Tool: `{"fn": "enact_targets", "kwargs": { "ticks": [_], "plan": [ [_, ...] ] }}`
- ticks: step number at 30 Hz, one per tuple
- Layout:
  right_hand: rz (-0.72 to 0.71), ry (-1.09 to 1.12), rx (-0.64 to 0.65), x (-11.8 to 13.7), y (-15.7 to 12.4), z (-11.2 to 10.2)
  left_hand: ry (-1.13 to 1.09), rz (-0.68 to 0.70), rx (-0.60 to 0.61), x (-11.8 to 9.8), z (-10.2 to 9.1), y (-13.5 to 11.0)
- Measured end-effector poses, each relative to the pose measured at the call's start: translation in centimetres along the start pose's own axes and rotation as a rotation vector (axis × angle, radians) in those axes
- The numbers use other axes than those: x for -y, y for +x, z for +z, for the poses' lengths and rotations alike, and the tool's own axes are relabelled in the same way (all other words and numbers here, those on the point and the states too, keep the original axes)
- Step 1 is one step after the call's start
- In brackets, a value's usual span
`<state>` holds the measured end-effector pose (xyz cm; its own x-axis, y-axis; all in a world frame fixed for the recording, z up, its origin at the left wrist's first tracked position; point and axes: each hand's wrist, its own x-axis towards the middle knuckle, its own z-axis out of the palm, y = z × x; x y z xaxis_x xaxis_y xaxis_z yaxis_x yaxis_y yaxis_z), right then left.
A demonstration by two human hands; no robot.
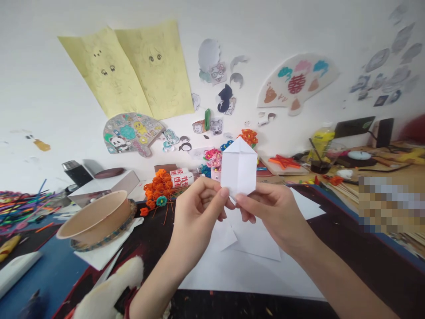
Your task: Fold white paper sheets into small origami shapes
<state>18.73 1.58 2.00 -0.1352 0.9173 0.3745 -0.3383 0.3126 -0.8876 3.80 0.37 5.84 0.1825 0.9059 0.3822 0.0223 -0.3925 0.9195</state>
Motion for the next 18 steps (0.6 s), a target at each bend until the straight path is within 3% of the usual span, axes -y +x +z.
{"fn": "enact_targets", "kwargs": {
  "ticks": [7,14,18],
  "plan": [
    [-0.010,-0.025,-0.048,-0.01,-0.04,-0.09,-0.037,-0.011,0.028,-0.07,0.10,0.02],
    [0.010,-0.033,-0.009,0.15,0.01,0.07,0.021,0.041,-0.006,0.24,-0.19,0.00],
    [-0.032,-0.083,-0.061,0.23,-0.13,0.01,0.035,0.020,0.014,0.50,-0.13,0.03]
  ]
}}
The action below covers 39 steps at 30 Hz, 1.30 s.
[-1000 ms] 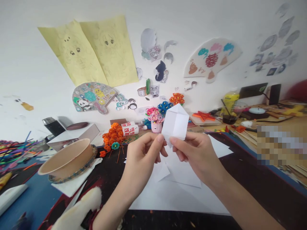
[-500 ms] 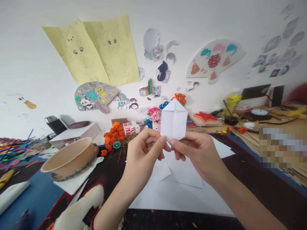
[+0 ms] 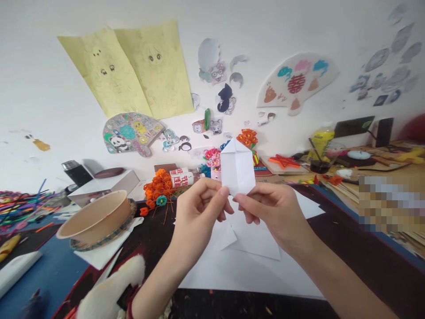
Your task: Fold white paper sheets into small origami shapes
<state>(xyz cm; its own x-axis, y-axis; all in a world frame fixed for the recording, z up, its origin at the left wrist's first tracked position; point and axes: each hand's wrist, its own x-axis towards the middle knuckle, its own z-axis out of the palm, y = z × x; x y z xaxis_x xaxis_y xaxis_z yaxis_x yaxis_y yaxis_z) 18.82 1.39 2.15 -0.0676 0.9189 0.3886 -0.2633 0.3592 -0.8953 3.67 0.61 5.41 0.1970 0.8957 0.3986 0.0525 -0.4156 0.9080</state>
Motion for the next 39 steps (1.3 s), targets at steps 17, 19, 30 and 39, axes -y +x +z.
{"fn": "enact_targets", "kwargs": {
  "ticks": [17,19,30,39],
  "plan": [
    [-0.041,-0.097,0.034,0.0,0.1,-0.2,0.085,-0.035,0.048,0.2,-0.7,0.6],
    [-0.004,-0.100,0.084,-0.1,0.3,-0.3,0.082,-0.038,0.015,0.2,-0.8,0.8],
    [0.068,-0.091,0.096,-0.5,0.7,-0.4,0.193,-0.108,0.113,0.7,-1.0,0.7],
    [0.076,-0.136,0.021,-0.6,0.9,-0.3,0.420,0.003,0.116,0.8,-1.1,0.7]
  ]
}}
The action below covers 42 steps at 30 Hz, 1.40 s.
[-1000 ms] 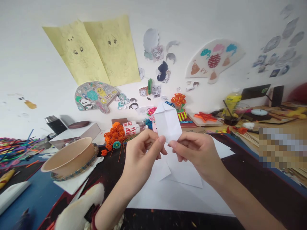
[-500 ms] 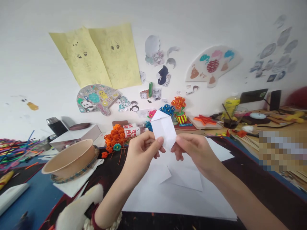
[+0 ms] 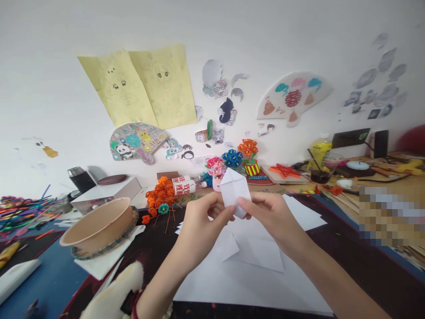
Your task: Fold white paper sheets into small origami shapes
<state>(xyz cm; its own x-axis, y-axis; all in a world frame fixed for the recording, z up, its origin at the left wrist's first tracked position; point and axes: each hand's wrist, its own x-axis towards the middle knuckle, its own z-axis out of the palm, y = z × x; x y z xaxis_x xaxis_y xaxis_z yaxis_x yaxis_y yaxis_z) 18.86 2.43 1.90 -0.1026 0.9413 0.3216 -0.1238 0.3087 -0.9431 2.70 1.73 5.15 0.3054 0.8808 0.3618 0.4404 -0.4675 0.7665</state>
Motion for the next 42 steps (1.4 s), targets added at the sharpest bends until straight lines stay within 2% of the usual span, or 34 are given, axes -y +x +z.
{"fn": "enact_targets", "kwargs": {
  "ticks": [4,6,8,11,17,22,26,31,42],
  "plan": [
    [0.004,0.074,-0.040,0.0,0.4,-0.4,0.202,0.006,0.134,0.0,-0.5,-0.1],
    [-0.010,0.051,-0.078,-0.1,0.5,-0.8,0.237,0.020,0.210,0.0,-0.7,-0.2],
    [-0.016,-0.003,-0.056,-0.2,0.5,-1.2,0.231,0.022,0.242,0.1,-0.6,-0.1],
    [0.017,-0.037,0.057,0.0,0.5,-1.6,0.156,-0.029,0.256,0.6,-0.6,0.1],
    [0.119,-0.085,0.061,-0.1,0.8,-2.4,-0.192,-0.148,0.303,3.2,-1.0,0.8],
    [0.167,-0.168,0.085,-1.6,1.2,-3.2,-0.217,-0.168,0.298,5.2,-1.2,1.5],
    [0.179,-0.180,0.114,-1.9,1.5,-3.6,-0.222,-0.187,0.242,5.7,-1.2,1.8],
    [0.205,-0.217,0.140,-1.9,1.6,-3.6,-0.264,-0.193,0.226,5.6,-1.3,1.8],
    [0.065,-0.071,0.062,-1.8,1.6,-3.0,-0.317,-0.101,0.121,3.6,-1.3,1.5]
  ]
}}
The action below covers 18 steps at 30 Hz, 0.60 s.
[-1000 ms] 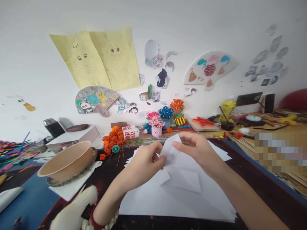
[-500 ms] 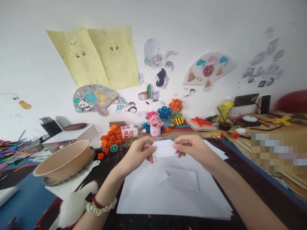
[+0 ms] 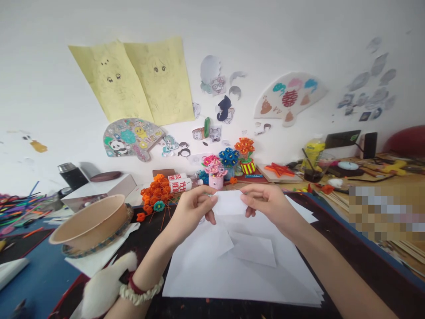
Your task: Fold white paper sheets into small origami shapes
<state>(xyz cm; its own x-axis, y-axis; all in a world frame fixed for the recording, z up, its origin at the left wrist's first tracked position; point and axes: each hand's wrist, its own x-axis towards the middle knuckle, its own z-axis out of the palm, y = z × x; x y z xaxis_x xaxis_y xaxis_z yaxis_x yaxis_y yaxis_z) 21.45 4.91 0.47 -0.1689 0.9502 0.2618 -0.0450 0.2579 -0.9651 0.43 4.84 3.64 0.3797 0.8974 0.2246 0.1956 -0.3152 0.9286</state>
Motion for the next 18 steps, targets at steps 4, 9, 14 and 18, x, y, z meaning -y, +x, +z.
{"fn": "enact_targets", "kwargs": {
  "ticks": [4,9,14,18],
  "plan": [
    [0.023,0.010,0.006,0.0,-0.1,0.0,-0.047,-0.039,-0.010,-0.2,0.0,-0.1],
    [0.077,-0.006,-0.033,-0.1,-0.1,-0.3,0.010,-0.067,0.021,0.3,-0.1,0.1],
    [0.151,-0.070,0.105,-0.4,-0.1,-1.0,0.120,-0.045,0.049,0.6,0.1,0.0],
    [0.246,-0.124,0.216,-2.1,-0.8,-1.3,0.185,-0.101,0.073,2.5,0.9,-1.0]
  ]
}}
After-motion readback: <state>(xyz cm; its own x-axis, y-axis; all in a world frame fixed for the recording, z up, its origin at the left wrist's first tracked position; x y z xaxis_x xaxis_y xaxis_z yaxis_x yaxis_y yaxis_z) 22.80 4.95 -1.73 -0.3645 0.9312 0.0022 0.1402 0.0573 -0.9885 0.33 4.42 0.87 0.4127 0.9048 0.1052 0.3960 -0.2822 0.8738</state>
